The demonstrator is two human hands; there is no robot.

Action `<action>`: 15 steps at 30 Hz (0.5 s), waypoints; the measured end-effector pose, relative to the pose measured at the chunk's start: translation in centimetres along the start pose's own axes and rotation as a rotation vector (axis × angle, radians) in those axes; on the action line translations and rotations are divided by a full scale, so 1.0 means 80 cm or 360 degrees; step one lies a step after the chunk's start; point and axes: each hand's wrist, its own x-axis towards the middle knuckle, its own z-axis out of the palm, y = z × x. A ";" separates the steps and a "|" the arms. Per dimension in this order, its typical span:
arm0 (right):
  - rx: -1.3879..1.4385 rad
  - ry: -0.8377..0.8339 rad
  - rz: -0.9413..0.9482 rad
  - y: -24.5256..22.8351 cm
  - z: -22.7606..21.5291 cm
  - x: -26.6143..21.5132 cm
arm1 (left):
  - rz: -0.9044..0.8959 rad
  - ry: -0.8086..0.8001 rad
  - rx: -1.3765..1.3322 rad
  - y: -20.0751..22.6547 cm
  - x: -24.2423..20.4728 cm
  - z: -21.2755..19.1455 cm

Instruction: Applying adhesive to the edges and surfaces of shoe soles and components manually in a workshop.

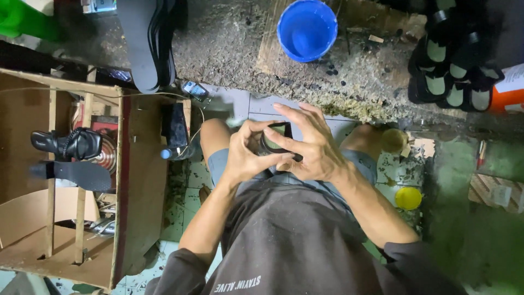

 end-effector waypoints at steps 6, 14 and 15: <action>0.0194 -0.0095 -0.0136 0.009 -0.008 0.006 | -0.0220 -0.0453 -0.0532 -0.055 -0.002 -0.035; 0.0680 -0.0228 -0.0207 0.016 -0.012 0.009 | -0.0468 -0.0613 -0.0742 -0.059 0.006 -0.032; 0.0808 -0.0223 -0.0205 0.016 -0.010 0.008 | -0.0489 -0.0588 -0.0774 -0.055 0.005 -0.029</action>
